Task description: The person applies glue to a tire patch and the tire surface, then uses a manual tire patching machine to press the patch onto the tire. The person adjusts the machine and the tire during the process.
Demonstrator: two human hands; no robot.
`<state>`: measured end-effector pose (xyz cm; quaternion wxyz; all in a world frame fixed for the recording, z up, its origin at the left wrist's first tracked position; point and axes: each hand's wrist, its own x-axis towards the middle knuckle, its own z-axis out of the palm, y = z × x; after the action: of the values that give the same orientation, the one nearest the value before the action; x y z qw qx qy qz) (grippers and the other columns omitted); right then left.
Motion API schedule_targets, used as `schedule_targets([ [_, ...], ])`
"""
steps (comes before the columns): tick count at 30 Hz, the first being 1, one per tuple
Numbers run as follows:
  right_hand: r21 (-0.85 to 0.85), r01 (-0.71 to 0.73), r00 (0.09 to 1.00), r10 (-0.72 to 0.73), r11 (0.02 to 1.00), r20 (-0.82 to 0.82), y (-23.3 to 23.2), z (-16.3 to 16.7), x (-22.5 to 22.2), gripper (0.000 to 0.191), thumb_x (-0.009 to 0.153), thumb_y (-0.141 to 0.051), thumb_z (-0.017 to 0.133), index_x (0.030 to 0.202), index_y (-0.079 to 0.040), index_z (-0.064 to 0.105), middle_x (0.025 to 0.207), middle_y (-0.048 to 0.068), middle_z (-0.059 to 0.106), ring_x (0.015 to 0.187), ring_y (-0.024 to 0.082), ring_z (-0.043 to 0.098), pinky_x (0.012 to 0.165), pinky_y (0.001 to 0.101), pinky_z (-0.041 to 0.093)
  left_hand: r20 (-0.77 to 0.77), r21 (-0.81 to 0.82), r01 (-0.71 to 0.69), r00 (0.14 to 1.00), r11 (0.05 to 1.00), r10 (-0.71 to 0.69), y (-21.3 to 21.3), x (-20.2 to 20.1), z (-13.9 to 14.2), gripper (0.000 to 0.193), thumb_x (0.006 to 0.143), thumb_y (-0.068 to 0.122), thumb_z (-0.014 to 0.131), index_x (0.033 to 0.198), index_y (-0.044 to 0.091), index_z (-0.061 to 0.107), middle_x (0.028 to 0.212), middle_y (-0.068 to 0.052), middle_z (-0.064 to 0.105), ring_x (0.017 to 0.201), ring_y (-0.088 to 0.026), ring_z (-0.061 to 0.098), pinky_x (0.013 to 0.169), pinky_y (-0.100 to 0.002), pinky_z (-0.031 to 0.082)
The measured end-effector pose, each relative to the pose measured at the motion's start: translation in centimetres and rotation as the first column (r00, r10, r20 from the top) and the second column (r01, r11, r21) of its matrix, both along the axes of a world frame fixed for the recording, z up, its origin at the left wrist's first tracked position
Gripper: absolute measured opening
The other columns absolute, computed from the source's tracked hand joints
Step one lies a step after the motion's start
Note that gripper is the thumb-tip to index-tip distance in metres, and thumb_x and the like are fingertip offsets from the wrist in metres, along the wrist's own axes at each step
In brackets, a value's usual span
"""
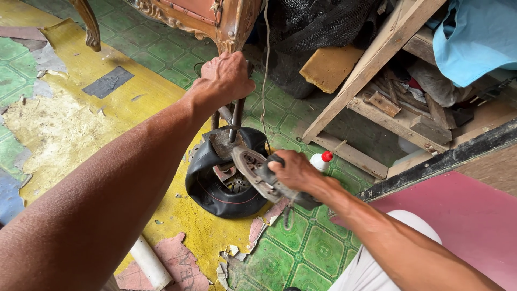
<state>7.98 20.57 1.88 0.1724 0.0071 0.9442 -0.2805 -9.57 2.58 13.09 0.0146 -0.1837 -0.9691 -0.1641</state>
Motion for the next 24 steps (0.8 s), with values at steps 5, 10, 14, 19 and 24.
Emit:
schedule_targets([
  [5,0.003,0.330,0.939,-0.328,0.944,0.102,2.0,3.2,0.9,0.031,0.099,-0.028,0.057,0.126,-0.015,0.063,0.073,0.004,0.064,0.048,0.020,0.056,0.043,0.0333,0.050,0.107,0.045,-0.065,0.992,0.997,0.060,-0.6,0.3,-0.1,0.043,0.085,0.040,0.077,0.108,0.005,0.070,0.110,-0.017,0.069,0.104,-0.036,0.067,0.083,-0.045,0.055],
  [10,-0.232,0.531,0.842,-0.538,0.815,0.038,5.2,2.7,-1.1,0.031,0.099,-0.025,0.062,0.124,-0.007,0.067,0.069,0.007,0.059,0.049,0.015,0.052,0.040,0.0321,0.043,0.112,0.113,-0.069,0.992,0.991,0.057,-1.0,0.8,-0.4,0.044,0.087,0.045,0.075,0.105,0.005,0.070,0.107,-0.016,0.067,0.099,-0.032,0.067,0.080,-0.047,0.056],
  [14,-0.445,0.642,0.720,-0.691,0.624,0.071,6.5,0.3,-4.7,0.024,0.097,-0.023,0.066,0.114,-0.007,0.063,0.067,0.006,0.055,0.049,0.015,0.047,0.039,0.0333,0.040,0.116,0.165,-0.126,0.987,0.978,0.108,-1.2,0.6,-1.4,0.048,0.089,0.051,0.070,0.106,0.005,0.069,0.108,-0.016,0.066,0.101,-0.031,0.065,0.082,-0.049,0.055],
  [19,-0.540,0.656,0.673,-0.733,0.528,0.101,6.9,-2.2,-9.7,0.022,0.095,-0.020,0.065,0.092,-0.001,0.056,0.067,0.009,0.053,0.048,0.018,0.048,0.040,0.0360,0.041,0.133,0.227,-0.128,0.986,0.965,0.100,-1.3,0.1,-3.1,0.058,0.095,0.053,0.062,0.118,-0.001,0.061,0.113,-0.021,0.064,0.103,-0.033,0.066,0.085,-0.047,0.056],
  [24,-0.546,0.699,0.614,-0.779,0.461,0.129,6.1,-4.0,-13.5,0.021,0.092,-0.018,0.065,0.089,0.001,0.056,0.069,0.012,0.056,0.049,0.020,0.051,0.042,0.0366,0.044,0.083,0.304,-0.105,0.993,0.947,0.084,-1.3,-0.1,-4.4,0.063,0.094,0.053,0.060,0.124,-0.002,0.057,0.124,-0.026,0.061,0.116,-0.039,0.061,0.096,-0.049,0.050],
])
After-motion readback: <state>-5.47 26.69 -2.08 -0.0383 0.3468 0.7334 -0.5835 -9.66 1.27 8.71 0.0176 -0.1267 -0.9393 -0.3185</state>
